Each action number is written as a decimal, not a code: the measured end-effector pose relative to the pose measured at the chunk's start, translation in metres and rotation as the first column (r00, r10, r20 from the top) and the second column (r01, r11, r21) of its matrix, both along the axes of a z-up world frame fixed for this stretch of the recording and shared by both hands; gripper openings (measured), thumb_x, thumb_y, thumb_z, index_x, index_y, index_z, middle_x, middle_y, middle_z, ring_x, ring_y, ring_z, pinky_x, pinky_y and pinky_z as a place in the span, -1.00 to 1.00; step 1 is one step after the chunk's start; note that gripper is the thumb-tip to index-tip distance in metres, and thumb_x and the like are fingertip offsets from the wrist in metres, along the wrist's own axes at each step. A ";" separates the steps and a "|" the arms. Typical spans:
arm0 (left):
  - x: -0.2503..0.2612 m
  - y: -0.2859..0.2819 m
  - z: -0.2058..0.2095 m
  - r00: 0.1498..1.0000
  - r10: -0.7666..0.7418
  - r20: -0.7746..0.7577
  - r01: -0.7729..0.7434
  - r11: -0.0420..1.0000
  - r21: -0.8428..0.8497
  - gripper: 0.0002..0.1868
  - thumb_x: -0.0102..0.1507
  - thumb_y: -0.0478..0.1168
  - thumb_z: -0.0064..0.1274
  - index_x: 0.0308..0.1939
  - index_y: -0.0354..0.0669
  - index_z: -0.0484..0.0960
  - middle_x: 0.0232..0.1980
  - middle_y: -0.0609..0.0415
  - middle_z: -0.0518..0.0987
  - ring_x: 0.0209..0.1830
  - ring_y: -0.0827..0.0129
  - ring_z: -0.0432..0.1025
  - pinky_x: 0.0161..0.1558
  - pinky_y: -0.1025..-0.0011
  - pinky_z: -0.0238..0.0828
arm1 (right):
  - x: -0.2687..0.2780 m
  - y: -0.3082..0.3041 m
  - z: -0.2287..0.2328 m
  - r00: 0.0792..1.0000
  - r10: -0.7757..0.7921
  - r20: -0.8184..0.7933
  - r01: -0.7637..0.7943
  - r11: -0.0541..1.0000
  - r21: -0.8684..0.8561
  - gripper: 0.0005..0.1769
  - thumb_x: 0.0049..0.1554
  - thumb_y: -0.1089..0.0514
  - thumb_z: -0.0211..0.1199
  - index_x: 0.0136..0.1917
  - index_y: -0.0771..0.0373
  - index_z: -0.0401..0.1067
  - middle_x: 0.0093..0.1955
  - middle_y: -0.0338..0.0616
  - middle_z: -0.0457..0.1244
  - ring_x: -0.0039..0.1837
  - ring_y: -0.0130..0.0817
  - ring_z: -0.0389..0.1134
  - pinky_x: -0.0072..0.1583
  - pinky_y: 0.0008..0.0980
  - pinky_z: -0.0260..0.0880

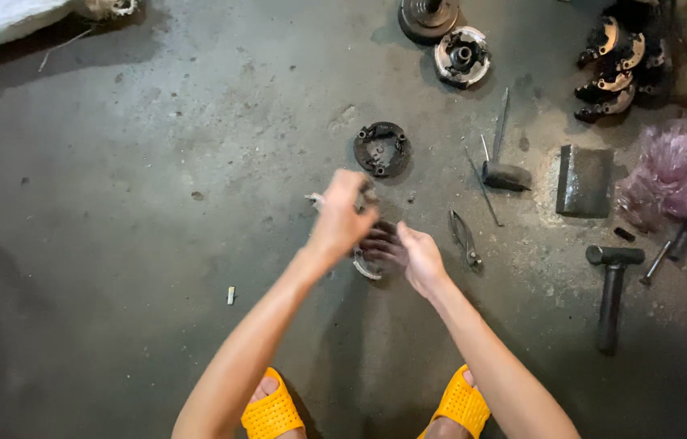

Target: The person sits on the floor and uses pliers to remove a small metal clip from a circular mechanical component. They then use a hammer and a metal rod to strike the component, dislodging a ring. Finally, they use the pliers to remove a curved metal piece from the assembly.

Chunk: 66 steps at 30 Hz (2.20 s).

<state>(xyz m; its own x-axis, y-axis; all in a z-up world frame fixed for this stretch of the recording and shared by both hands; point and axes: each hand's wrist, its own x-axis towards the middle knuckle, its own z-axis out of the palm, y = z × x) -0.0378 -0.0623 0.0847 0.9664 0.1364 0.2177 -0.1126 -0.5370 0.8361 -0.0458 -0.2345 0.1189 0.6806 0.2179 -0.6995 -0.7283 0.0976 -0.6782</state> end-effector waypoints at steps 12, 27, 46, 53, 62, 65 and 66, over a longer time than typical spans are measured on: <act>-0.053 0.065 -0.038 0.972 -0.062 -0.227 0.199 0.734 0.650 -0.39 0.17 -0.34 0.09 0.34 -0.12 0.42 0.33 -0.03 0.45 0.39 0.08 0.29 0.20 0.13 0.34 | 0.016 -0.037 -0.056 0.531 0.592 0.606 -0.095 0.752 -0.652 -0.33 -0.06 0.26 0.50 0.34 0.24 0.49 0.16 0.23 0.39 0.24 0.12 0.41 0.25 -0.04 0.44; -0.049 0.087 -0.088 0.992 -0.104 -0.070 0.118 0.597 0.794 -0.60 0.13 -0.31 0.12 0.07 -0.05 0.58 -0.14 -0.01 0.44 -0.10 0.12 0.37 0.00 0.12 0.28 | 0.013 -0.017 -0.085 0.034 0.919 0.393 0.167 0.383 -0.909 -0.49 0.02 -0.06 0.39 0.25 0.00 0.51 -0.19 -0.26 0.26 -0.07 -0.26 0.36 -0.07 -0.30 0.42; -0.030 0.068 -0.065 0.996 0.077 -0.035 -0.040 0.791 0.610 -0.55 0.21 -0.04 0.25 0.11 -0.09 0.54 0.03 -0.01 0.43 0.08 0.11 0.36 0.15 0.13 0.27 | 0.111 -0.007 -0.065 0.264 0.817 0.513 -0.084 0.549 -0.832 -0.72 0.21 0.12 0.31 0.16 0.27 0.54 -0.05 0.16 0.35 0.07 0.16 0.40 0.13 0.00 0.41; -0.060 0.019 -0.056 0.997 0.047 -0.063 -0.022 0.936 0.351 -0.66 0.22 -0.12 0.28 -0.03 -0.17 0.56 -0.13 -0.02 0.45 -0.19 0.09 0.40 -0.21 0.19 0.35 | 0.201 -0.005 -0.147 0.719 0.602 0.347 -0.023 0.520 -0.854 -0.76 -0.07 -0.04 0.59 -0.11 -0.09 0.65 -0.24 -0.26 0.43 -0.08 -0.24 0.50 -0.05 -0.31 0.49; -0.074 0.020 -0.064 0.995 0.042 -0.088 -0.010 0.941 0.339 -0.70 0.27 -0.09 0.21 -0.01 -0.12 0.56 -0.14 0.06 0.42 -0.22 0.14 0.37 -0.25 0.23 0.32 | 0.097 -0.013 -0.068 0.234 0.757 0.610 -0.033 0.633 -0.773 -0.86 0.06 0.30 0.46 -0.09 0.13 0.61 -0.20 -0.07 0.35 -0.09 -0.07 0.45 -0.02 -0.18 0.46; -0.071 0.016 -0.067 0.998 0.019 -0.059 0.005 0.923 0.385 -0.68 0.26 -0.10 0.21 0.01 -0.13 0.55 -0.11 0.05 0.41 -0.18 0.13 0.37 -0.23 0.24 0.31 | 0.060 -0.014 -0.070 0.007 0.854 0.520 -0.033 0.520 -0.854 -0.89 0.09 0.21 0.37 -0.07 0.06 0.54 -0.17 -0.19 0.27 -0.10 -0.16 0.41 -0.09 -0.23 0.44; -0.070 0.014 -0.067 0.999 0.000 -0.054 0.022 0.916 0.401 -0.66 0.24 -0.12 0.22 0.04 -0.14 0.55 -0.08 0.05 0.41 -0.13 0.13 0.36 -0.21 0.25 0.30 | 0.053 -0.014 -0.077 -0.076 0.868 0.490 0.000 0.492 -0.871 -0.93 0.13 0.14 0.32 -0.07 0.06 0.50 -0.10 -0.22 0.27 -0.06 -0.23 0.40 -0.08 -0.30 0.44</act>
<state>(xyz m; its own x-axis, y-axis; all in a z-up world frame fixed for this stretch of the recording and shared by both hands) -0.1076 -0.0484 0.0175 0.9787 0.0377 0.2016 -0.0826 -0.8273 0.5556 0.0067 -0.2490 0.0421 0.6458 0.7442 0.1704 0.7317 -0.5395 -0.4166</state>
